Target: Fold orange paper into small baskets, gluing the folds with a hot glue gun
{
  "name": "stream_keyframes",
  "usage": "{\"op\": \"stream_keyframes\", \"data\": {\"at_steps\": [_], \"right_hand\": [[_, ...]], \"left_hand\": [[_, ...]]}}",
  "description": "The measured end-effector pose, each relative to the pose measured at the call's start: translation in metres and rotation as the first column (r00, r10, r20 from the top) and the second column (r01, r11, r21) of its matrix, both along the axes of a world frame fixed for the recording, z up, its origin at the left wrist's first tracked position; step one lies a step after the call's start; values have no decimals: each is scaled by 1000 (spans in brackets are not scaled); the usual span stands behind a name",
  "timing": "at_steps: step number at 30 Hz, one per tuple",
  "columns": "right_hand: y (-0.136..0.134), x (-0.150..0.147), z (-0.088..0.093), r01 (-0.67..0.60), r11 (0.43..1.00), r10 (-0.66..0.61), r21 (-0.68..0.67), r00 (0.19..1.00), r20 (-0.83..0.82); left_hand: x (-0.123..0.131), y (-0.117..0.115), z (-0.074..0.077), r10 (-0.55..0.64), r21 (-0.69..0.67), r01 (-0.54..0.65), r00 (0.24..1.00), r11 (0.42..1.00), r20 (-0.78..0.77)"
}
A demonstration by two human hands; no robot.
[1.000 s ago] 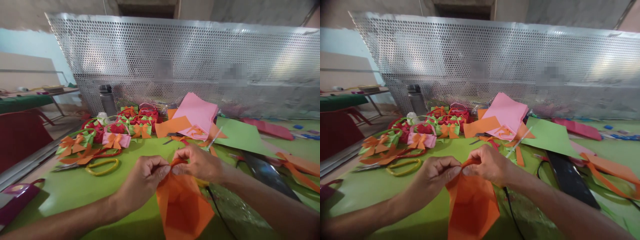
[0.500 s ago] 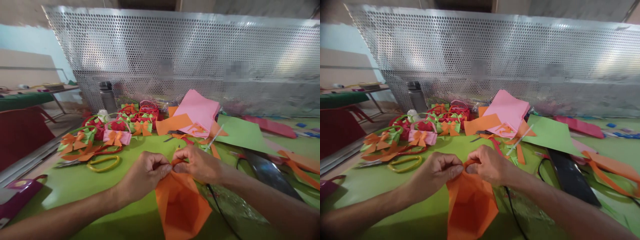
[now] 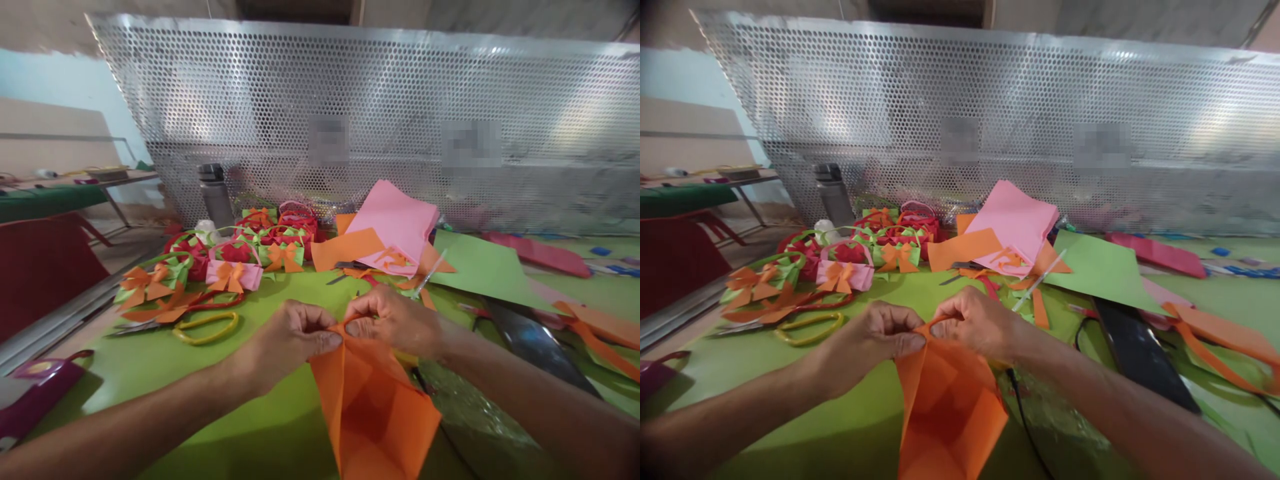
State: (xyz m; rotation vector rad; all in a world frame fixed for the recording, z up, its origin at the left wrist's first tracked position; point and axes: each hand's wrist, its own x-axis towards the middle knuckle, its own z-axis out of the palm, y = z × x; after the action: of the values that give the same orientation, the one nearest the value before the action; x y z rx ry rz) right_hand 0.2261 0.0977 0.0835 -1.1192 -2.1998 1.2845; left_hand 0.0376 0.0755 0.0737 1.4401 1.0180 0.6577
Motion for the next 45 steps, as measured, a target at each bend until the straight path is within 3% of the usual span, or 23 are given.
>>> {"op": "stream_keyframes", "data": {"at_steps": [4,9,13,18,24,32,39,45], "right_hand": [[-1,-1,-1,7,996,-15,-92,996,-89],[-3,-4,-3,-28,929,-79,-369,959,-272],[-4,-5,-3,-40,911,-95,-411,948,-304],[-4,-6,-1,-40,952,-35,-305,971,-238],[0,-3,-8,-93,974,57,-205,983,-173],[-9,-7,3,11,1000,-10,-11,999,54],[-16,-11,8,55,985,-84,166,982,172],[-21,-15,4,40,936,-114,349,975,192]], "left_hand": [[-1,0,-3,15,-57,-13,999,998,37],[-3,1,-6,-17,-76,28,990,997,139],[-4,1,-5,-31,-59,42,984,997,175],[-3,0,2,-78,9,77,993,997,93],[-1,-3,6,-82,125,99,987,987,-137],[1,-10,3,-17,284,105,955,953,-295],[1,-12,9,-51,247,131,951,960,-304],[0,-5,4,-78,182,124,967,975,-243]]}}
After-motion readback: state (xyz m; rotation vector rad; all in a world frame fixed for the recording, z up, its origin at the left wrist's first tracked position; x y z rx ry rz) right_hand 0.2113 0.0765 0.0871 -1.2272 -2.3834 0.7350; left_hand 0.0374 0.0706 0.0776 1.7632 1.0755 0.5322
